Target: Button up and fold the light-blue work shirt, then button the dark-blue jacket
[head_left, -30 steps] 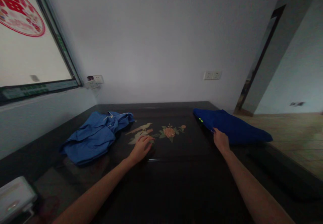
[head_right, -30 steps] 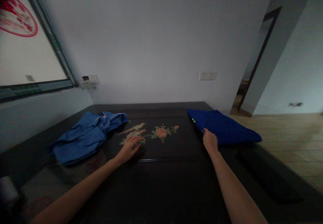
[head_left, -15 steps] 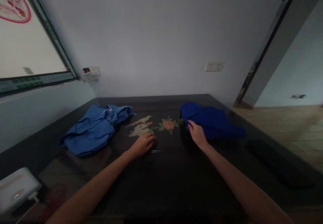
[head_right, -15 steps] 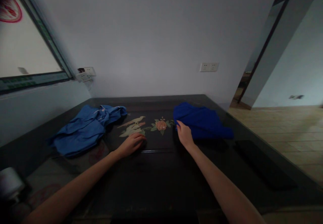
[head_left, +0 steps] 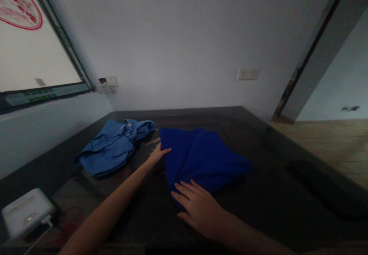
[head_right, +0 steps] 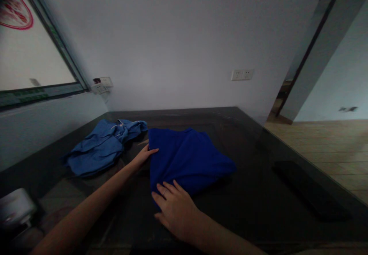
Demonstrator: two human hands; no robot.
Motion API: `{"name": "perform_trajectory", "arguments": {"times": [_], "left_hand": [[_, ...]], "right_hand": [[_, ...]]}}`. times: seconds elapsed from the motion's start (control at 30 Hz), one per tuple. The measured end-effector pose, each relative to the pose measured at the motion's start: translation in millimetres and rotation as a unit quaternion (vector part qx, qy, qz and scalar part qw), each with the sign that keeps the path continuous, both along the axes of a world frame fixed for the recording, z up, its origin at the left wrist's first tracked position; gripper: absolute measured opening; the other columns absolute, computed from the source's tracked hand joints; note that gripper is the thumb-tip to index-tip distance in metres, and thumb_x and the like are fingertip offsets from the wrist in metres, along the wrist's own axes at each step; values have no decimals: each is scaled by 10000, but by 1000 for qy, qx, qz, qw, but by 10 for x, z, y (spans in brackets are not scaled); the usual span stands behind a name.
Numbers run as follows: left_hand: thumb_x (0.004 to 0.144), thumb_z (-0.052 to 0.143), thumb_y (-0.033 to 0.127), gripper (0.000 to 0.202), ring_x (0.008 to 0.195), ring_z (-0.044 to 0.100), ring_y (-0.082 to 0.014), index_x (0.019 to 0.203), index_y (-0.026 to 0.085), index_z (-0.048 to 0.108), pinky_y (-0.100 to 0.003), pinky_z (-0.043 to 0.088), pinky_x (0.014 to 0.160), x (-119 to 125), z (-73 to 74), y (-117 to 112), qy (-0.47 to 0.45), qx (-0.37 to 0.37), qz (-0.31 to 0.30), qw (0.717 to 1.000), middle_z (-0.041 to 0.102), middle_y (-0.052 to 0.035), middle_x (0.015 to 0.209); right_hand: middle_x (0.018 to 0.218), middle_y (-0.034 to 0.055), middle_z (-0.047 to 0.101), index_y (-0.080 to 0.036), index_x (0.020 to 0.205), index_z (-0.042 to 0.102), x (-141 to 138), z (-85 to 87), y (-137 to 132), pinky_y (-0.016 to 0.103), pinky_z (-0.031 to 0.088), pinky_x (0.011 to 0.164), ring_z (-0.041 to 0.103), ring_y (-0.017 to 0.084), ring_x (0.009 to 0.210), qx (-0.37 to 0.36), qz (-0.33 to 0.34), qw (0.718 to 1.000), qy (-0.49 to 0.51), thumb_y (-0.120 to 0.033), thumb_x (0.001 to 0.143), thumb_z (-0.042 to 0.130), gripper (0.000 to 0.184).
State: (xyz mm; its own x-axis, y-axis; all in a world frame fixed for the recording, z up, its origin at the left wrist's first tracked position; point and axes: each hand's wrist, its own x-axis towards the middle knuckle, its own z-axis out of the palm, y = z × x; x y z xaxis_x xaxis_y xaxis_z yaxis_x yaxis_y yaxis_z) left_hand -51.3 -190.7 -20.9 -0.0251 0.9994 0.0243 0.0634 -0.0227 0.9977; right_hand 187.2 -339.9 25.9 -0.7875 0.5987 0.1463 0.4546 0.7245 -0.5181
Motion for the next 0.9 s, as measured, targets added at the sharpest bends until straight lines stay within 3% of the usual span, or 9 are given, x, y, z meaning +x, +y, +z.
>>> {"name": "perform_trajectory", "arguments": {"times": [0.07,0.2,0.3,0.43,0.63,0.77,0.9], "left_hand": [[718,656,256,596,1105,596,-268,1274,144,471,-424,466,968,-20,-58,41,22,20,10,1000,588,-132,1271],[754,556,183,497,1196,528,-267,1249,155,523,-438,370,1060,8,-138,84,139,73,50,986,587,-102,1278],[809,499,211,434,1211,511,-271,1237,164,553,-443,350,1069,68,-109,105,170,104,65,978,612,-89,1244],[851,462,262,401,1126,568,-269,1215,136,572,-431,398,1022,204,87,217,125,112,60,984,628,-99,1214],[866,498,299,376,1175,534,-236,1207,170,589,-382,376,1042,641,629,428,18,176,40,983,611,-57,1253],[857,522,280,377,1127,562,-228,1211,169,589,-375,395,1022,919,889,413,-30,224,-6,974,646,-47,1188],[845,531,248,337,1095,567,-238,1149,145,632,-367,404,1006,1031,1022,269,27,268,-35,962,672,-39,1121]], "right_hand": [[1389,84,486,-299,1290,544,106,-88,-139,518,299,1079,423,306,1274,-1,-55,998,18,-386,866,557,433],[1181,88,598,-359,1172,614,425,-319,-282,485,447,930,545,298,1081,-11,-196,979,53,-374,888,500,306],[1209,71,572,-372,1198,598,601,-392,-242,466,447,935,531,294,1096,-24,-204,978,41,-339,871,529,336],[1274,72,518,-334,1260,565,597,-264,-54,431,393,1003,486,274,1153,-69,-167,983,6,-279,856,559,408],[1247,104,501,-258,1315,517,364,-99,481,399,394,985,476,258,1120,-37,-88,995,-35,-286,840,593,482],[1249,145,496,-195,1323,506,149,-190,1067,410,390,985,474,269,1137,22,-104,993,-52,-305,851,586,491],[1363,193,443,-130,1333,480,-36,-343,1634,480,318,1044,408,305,1258,37,-138,989,-42,-284,842,593,527]]}}
